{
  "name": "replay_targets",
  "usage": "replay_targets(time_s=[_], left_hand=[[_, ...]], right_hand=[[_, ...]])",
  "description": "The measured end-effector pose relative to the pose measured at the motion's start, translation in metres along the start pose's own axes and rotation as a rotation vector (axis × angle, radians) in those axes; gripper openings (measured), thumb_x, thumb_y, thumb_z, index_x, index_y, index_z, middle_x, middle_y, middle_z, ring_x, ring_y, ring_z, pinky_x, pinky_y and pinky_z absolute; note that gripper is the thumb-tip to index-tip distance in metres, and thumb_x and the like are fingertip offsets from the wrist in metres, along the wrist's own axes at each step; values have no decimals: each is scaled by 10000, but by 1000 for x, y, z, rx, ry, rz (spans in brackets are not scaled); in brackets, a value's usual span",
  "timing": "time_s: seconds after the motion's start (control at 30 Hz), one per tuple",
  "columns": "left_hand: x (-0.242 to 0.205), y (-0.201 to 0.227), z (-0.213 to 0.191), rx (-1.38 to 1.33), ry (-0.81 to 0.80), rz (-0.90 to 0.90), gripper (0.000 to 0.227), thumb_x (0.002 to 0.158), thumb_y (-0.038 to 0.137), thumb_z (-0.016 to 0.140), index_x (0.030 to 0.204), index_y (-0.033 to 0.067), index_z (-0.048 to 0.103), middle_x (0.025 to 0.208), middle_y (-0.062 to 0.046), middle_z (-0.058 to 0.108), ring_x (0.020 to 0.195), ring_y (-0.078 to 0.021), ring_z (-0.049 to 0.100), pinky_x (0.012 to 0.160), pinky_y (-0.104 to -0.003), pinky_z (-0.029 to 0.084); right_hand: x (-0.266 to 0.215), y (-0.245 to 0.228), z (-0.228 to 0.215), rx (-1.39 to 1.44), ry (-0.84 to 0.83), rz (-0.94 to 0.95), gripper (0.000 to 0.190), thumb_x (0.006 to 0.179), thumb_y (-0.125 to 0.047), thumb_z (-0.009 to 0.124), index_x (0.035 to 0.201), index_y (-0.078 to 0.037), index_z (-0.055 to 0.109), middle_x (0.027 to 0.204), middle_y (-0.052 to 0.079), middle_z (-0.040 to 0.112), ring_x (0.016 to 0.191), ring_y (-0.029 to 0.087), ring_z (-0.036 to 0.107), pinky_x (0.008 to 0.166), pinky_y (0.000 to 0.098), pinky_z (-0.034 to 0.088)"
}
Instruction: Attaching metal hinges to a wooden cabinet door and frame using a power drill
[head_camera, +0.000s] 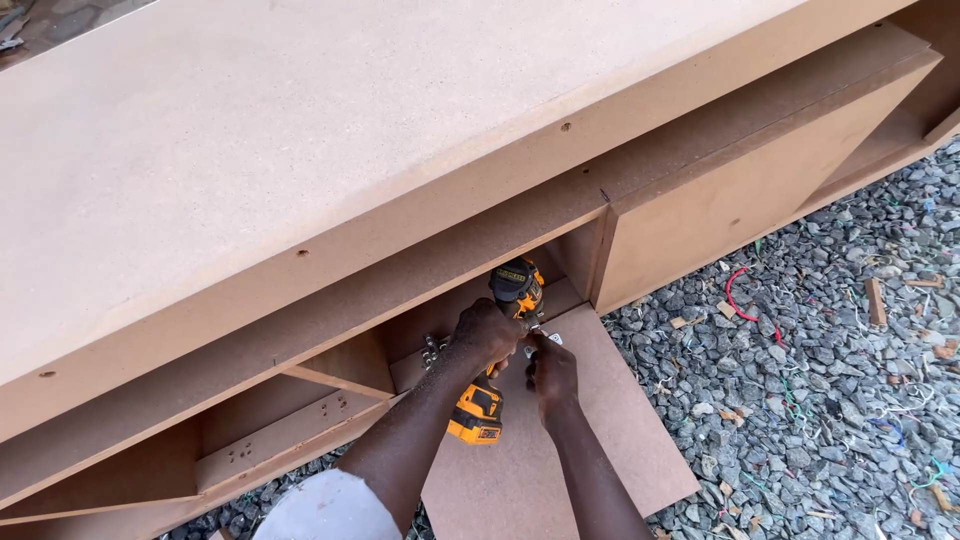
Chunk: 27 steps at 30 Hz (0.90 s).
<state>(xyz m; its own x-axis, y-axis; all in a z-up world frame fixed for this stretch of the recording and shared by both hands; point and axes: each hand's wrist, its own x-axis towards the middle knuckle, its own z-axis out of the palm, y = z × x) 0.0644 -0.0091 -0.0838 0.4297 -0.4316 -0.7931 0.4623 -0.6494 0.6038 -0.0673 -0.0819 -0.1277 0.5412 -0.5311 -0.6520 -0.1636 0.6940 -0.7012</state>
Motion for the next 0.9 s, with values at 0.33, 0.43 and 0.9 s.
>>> replay_targets(time_s=[0.33, 0.43, 0.9], left_hand=[[-20, 37, 25, -11, 95, 27, 377, 875, 345, 740, 757, -6, 668, 642, -273, 651, 526, -439, 634, 515, -549, 549], [-27, 36, 30, -15, 130, 10, 375, 879, 339, 736, 742, -2, 660, 629, -258, 646, 511, -420, 627, 506, -530, 541], [-63, 45, 49, -2, 263, 20, 382, 895, 314, 720, 677, 16, 621, 570, -189, 622, 447, -336, 594, 466, -447, 507]], right_hand=[[46, 64, 16, 15, -144, 21, 245, 914, -263, 563, 789, -78, 661, 609, 85, 510, 492, 191, 478, 468, 278, 337], [25, 27, 9, -265, 33, -157, 201, 904, -295, 648, 925, -109, 723, 756, 126, 659, 773, 310, 621, 677, 393, 464], [95, -25, -19, -1031, -48, -679, 208, 909, -199, 594, 956, -156, 792, 767, 188, 725, 848, 470, 714, 671, 548, 576]])
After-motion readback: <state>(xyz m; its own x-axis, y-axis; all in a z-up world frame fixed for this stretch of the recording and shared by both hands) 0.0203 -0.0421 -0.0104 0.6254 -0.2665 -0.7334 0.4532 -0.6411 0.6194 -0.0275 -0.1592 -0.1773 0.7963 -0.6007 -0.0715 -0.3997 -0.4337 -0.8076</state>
